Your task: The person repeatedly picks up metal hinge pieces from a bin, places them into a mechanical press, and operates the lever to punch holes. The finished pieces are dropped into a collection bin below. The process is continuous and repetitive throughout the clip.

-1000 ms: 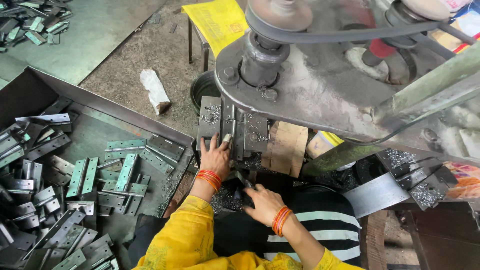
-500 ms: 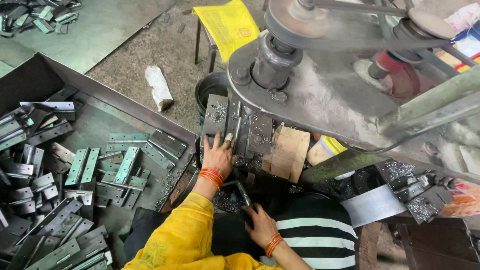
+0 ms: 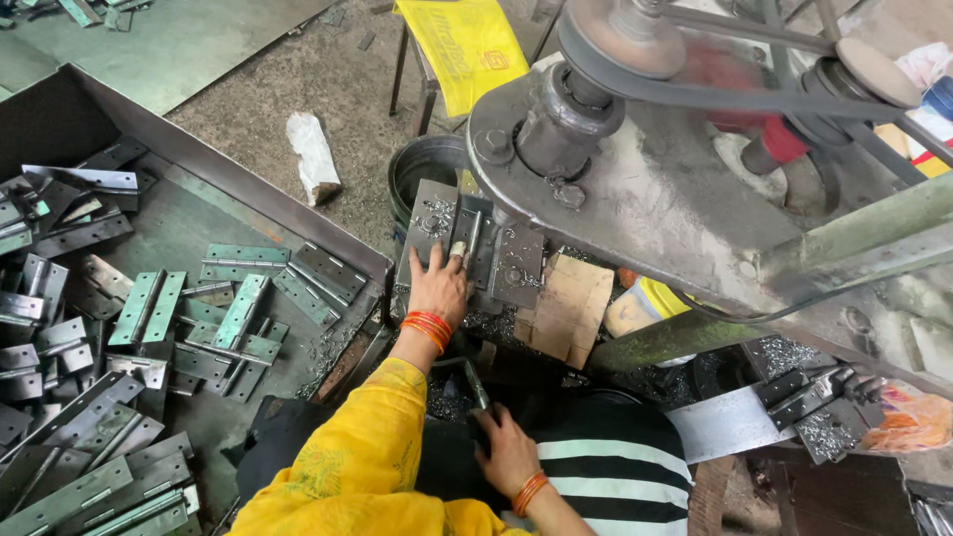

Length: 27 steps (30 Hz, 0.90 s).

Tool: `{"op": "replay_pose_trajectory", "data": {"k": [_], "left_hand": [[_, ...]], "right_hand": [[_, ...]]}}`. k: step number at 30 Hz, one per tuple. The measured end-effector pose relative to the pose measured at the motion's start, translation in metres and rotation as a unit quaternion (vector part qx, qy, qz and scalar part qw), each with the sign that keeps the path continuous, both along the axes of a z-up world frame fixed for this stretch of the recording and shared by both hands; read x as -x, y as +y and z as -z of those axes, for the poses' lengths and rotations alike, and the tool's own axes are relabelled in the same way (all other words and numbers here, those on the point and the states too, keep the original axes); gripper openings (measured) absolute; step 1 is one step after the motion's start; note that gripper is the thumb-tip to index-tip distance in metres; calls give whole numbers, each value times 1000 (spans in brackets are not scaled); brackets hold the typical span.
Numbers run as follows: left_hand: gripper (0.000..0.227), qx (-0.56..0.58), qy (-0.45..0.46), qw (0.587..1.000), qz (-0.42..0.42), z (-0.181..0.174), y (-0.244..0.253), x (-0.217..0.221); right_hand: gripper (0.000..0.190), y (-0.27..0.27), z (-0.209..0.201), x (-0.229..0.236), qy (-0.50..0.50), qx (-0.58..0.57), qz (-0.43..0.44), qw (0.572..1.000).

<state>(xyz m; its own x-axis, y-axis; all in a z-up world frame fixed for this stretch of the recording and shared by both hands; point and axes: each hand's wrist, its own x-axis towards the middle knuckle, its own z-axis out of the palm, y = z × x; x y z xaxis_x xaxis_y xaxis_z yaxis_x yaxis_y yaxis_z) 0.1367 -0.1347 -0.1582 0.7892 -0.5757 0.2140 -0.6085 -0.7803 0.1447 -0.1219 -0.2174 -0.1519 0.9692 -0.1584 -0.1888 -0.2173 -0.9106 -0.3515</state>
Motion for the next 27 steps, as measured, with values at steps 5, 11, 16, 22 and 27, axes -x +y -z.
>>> {"op": "replay_pose_trajectory", "data": {"k": [5, 11, 16, 22, 27], "left_hand": [[40, 4, -11, 1000, 26, -7, 20, 3], [38, 89, -36, 995, 39, -28, 63, 14], [40, 181, -65, 981, -18, -80, 118, 31], [29, 419, -142, 895, 51, -117, 136, 84], [23, 463, -112, 853, 212, -125, 126, 142]], "right_hand": [[55, -1, 37, 6, 3, -10, 25, 1000], [56, -6, -28, -8, -12, 61, -27, 998], [42, 19, -107, -25, -121, 95, -34, 988], [37, 65, -77, -10, -294, 114, -213, 925], [46, 75, 34, -52, -102, 39, -254, 961]]}}
